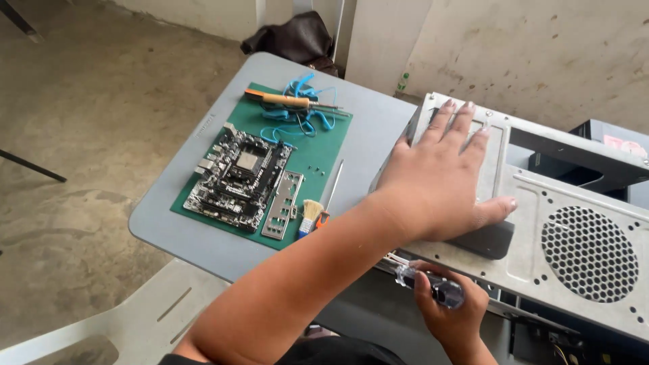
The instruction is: Cleaning dust from a computer case using a brush and disassembling panels with a screwdriver
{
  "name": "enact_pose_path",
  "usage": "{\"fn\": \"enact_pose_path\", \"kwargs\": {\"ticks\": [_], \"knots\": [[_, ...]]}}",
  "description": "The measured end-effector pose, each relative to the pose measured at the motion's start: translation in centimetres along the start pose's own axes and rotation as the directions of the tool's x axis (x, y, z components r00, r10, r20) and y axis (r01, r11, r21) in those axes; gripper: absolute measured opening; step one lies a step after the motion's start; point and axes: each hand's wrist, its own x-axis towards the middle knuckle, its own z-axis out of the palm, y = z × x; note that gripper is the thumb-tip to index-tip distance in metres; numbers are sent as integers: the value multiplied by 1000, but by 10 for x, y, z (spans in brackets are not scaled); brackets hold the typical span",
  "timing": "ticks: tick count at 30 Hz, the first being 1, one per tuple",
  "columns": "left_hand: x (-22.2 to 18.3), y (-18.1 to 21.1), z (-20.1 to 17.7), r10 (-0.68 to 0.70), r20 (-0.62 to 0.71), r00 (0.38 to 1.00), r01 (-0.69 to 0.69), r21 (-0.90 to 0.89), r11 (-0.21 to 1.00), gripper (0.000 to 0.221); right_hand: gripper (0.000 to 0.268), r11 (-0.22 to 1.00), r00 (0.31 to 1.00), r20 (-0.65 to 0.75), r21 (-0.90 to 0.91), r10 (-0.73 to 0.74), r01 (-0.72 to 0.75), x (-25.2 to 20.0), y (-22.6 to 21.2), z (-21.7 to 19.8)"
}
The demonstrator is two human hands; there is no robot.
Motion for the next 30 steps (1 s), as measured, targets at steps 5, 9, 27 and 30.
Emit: {"fn": "enact_pose_path", "kwargs": {"ticks": [5,9,27,30], "knots": [[3,0,-2,-37,30,999,41,-135,990,94,10,995,1000,-3,-94,-15,15,4,-2,5],[7,-6,-3,-27,38,999,33,-163,986,92,11,999,999,4,-31,37,-37,10,-13,9],[8,-5,0,-3,32,999,9,-192,981,90,17,986,998,-5,-157,56,-56,-5,9,11],[8,-5,0,-11,16,1000,14,-190,982,89,18,987,999,-9,-154,52,-53,-6,15,14]]}}
